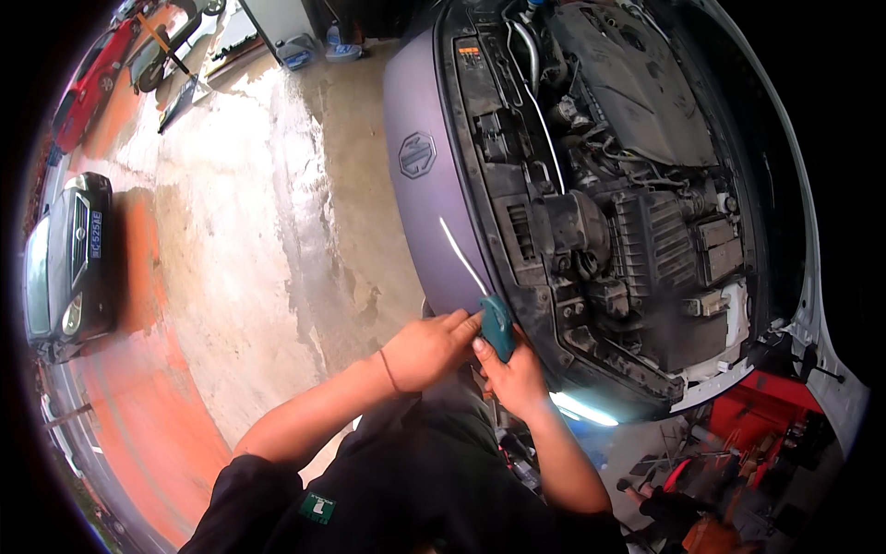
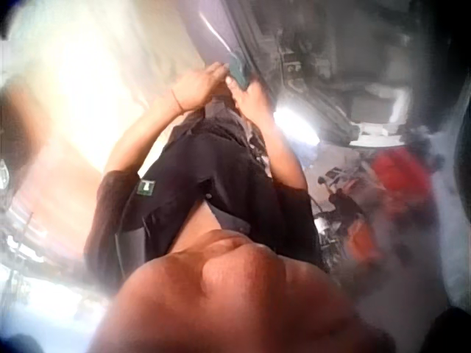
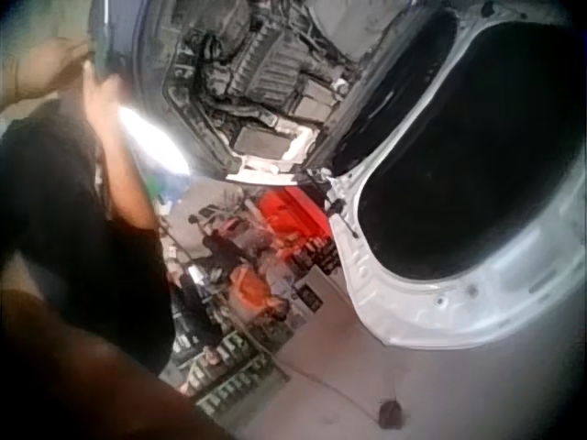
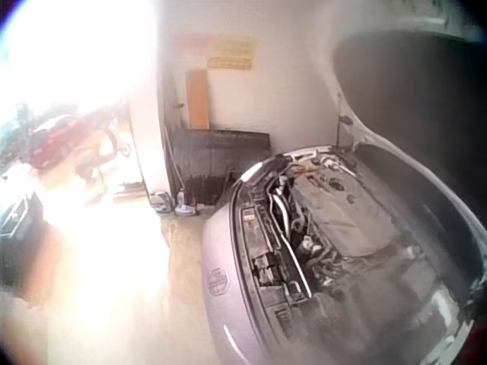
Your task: The person works on a car engine with the hood open, using a flashlight to illuminate the engine bay. They remove a red protective cover from the front of the car, then use a power tool to work on the engine components before placing the cover back on.
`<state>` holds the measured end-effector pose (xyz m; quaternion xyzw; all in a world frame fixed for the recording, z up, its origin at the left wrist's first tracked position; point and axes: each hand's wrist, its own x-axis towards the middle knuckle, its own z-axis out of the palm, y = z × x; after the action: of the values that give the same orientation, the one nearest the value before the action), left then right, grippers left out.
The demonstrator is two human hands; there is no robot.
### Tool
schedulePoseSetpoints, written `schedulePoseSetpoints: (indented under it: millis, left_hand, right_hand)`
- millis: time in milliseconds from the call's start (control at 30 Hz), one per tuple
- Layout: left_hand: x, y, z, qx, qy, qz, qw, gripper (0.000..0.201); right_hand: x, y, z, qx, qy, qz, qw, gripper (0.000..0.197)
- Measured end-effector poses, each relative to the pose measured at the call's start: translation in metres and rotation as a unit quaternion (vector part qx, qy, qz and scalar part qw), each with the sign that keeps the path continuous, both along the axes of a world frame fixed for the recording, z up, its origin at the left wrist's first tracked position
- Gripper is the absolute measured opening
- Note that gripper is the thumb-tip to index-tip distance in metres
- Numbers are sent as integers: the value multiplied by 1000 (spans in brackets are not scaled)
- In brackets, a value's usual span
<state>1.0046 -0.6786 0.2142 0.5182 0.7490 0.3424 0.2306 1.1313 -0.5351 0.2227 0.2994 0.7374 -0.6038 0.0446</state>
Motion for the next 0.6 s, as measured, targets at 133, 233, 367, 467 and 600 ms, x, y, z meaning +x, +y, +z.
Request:
schedulePoseSetpoints:
  millis: [133,233,367,467,600]
  left_hand:
    - [-45,12,-12,-106,5,-84,991,64]
    - [-84,13,-21,-158,0,-92,983,63]
    - [-134,-7,-59,-233,-13,-105,967,62]
    - [-176,-4,-70,-270,-21,-136,953,60]
    - [-232,25,-73,-257,-28,-172,951,58]
  right_hand:
    - [-37,42,-26,-32,-85,-147,985,37]
    - [-86,103,-43,177,-217,-112,953,41]
    - [-162,108,-68,292,-259,-11,921,41]
    - [-218,109,-92,306,-292,-2,906,42]
    - [-272,122,-116,302,-352,-12,886,43]
